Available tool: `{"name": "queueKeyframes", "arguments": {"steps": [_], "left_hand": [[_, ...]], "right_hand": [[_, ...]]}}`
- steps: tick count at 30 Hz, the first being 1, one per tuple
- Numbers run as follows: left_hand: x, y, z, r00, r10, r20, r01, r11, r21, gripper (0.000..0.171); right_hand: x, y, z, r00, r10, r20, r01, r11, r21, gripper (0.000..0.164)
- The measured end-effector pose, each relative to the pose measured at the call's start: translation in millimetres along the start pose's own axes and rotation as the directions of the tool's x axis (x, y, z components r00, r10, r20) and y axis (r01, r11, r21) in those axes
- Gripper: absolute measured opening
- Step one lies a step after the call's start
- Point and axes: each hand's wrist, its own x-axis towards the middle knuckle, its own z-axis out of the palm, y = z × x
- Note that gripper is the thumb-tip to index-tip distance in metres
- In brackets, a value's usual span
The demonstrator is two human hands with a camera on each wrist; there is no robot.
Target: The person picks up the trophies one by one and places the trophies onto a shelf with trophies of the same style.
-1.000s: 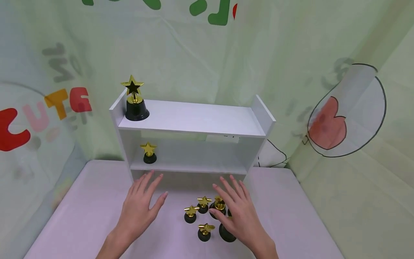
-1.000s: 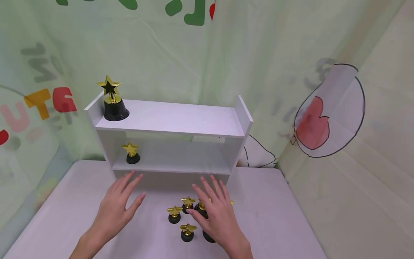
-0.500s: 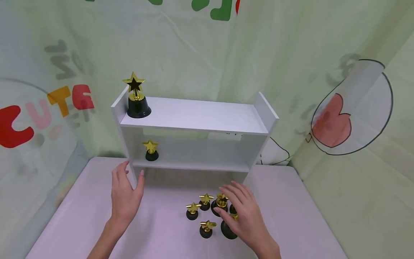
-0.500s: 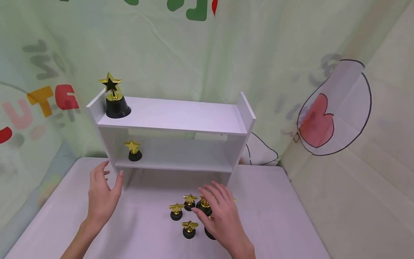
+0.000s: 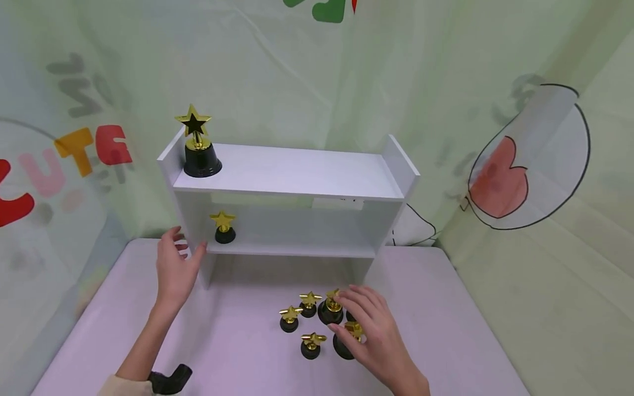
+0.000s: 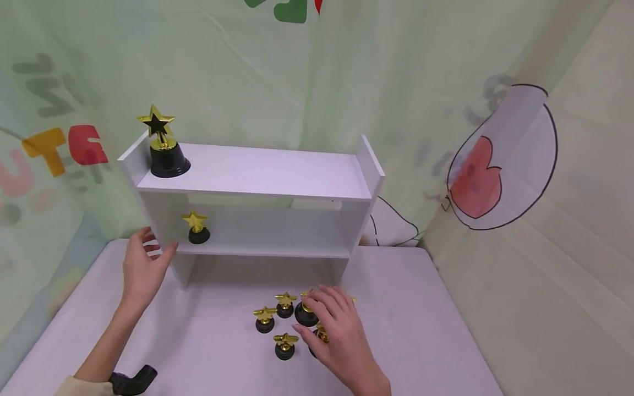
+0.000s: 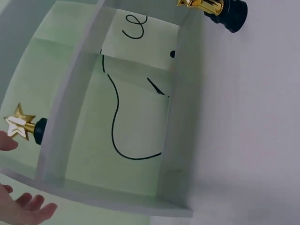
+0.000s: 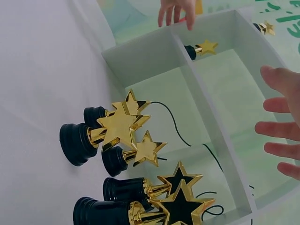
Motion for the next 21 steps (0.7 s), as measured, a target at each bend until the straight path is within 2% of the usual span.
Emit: {"name": "queueKeyframes", "arguments": {"steps": [4,9,14,17,21], "left_hand": [[6.9,-5.8,1.7,0.999,-0.054,0.001,0.054,0.995,-0.079,0.058],[11.3,-10.4,4.2,0.997,-0.062,-0.048,0.053,0.984,-0.169,0.047],[13.8,-11.4,7.4,0.993,-0.094,-0.073,0.076,0.972,-0.222,0.042],[14.1,-10.3,7.6,0.991,-0.092,-0.095,0.066,0.967,-0.246,0.039],[14.0,-7.7,3.1,0.987,-0.06,-0.151,0.024,0.973,-0.228,0.035]], "right_hand": [[-4.9,1.0,-0.9,1.0,0.007,0.003,-0.007,1.0,0.005,0.044],[-11.3,1.0,-0.6,1.0,0.01,0.002,-0.01,1.0,0.013,0.043],[-19.1,1.7,1.2,1.0,0.012,-0.005,-0.012,1.0,0.007,0.042],[-23.7,4.1,2.3,1.0,0.02,-0.003,-0.02,1.0,0.011,0.043],[-26.3,6.2,3.7,0.999,0.046,0.004,-0.046,0.999,0.023,0.039]]}}
